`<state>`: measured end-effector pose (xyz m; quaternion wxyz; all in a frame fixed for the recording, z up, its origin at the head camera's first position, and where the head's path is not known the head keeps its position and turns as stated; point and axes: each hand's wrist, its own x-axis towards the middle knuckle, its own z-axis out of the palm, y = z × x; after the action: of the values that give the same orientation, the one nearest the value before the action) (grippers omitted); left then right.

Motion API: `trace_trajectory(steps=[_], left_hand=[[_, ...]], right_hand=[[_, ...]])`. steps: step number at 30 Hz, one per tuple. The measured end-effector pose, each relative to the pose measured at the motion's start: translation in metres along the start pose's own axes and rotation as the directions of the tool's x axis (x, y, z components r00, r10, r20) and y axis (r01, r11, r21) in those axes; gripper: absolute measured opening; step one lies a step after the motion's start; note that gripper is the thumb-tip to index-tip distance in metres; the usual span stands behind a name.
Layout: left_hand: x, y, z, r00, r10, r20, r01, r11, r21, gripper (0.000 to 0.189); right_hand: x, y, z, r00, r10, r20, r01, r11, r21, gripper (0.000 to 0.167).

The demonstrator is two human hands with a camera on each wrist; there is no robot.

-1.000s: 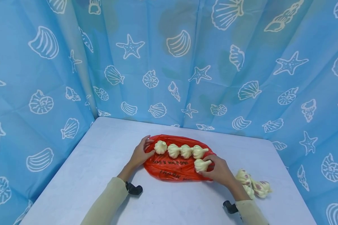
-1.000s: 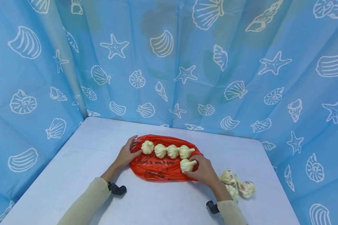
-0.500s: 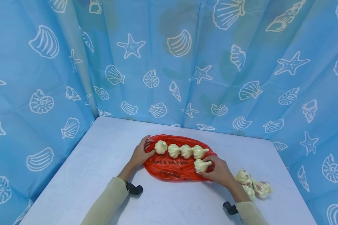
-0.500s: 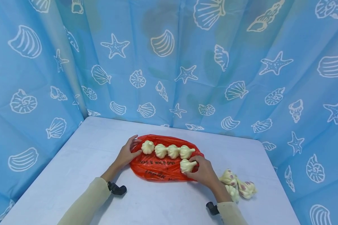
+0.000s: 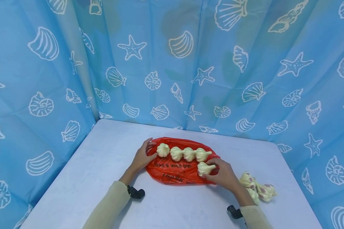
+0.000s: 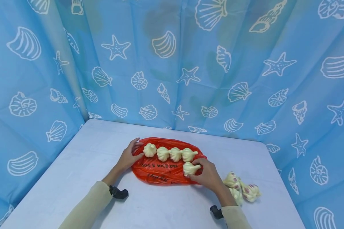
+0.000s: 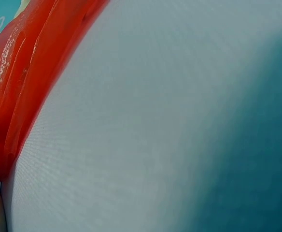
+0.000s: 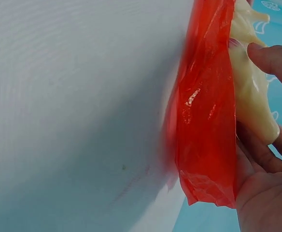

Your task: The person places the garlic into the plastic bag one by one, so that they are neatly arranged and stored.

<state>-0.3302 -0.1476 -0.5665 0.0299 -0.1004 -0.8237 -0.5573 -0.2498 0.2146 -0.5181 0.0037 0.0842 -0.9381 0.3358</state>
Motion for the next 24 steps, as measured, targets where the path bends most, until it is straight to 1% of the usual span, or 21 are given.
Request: trace_trajectory(steps=[4, 11, 18, 22, 24], left_hand=[[0.000, 0.001, 0.000, 1.000, 0.001, -0.003, -0.001, 1.000, 0.006, 0.080], [0.000, 0.001, 0.000, 1.000, -0.004, -0.005, 0.004, 1.000, 0.013, 0.081], [0.000, 0.002, -0.001, 1.000, -0.007, -0.011, 0.007, 1.000, 0.018, 0.081], [-0.001, 0.002, -0.001, 1.000, -0.004, -0.006, 0.004, 1.000, 0.018, 0.080], [-0.001, 0.002, 0.000, 1.000, -0.001, -0.001, 0.001, 1.000, 0.020, 0.079]], right_hand=[[0.000, -0.001, -0.004, 1.000, -0.011, -0.008, 0.011, 1.000, -0.007, 0.055], [-0.001, -0.007, -0.015, 0.998, -0.056, -0.024, 0.056, 0.998, -0.002, 0.056], [-0.003, -0.015, -0.031, 0.999, -0.027, -0.033, 0.030, 0.996, 0.088, 0.059], [-0.005, -0.015, -0.044, 0.998, -0.033, -0.046, 0.037, 0.995, 0.096, 0.060], [-0.007, -0.013, -0.050, 0.998, -0.035, -0.057, 0.040, 0.996, 0.081, 0.061]])
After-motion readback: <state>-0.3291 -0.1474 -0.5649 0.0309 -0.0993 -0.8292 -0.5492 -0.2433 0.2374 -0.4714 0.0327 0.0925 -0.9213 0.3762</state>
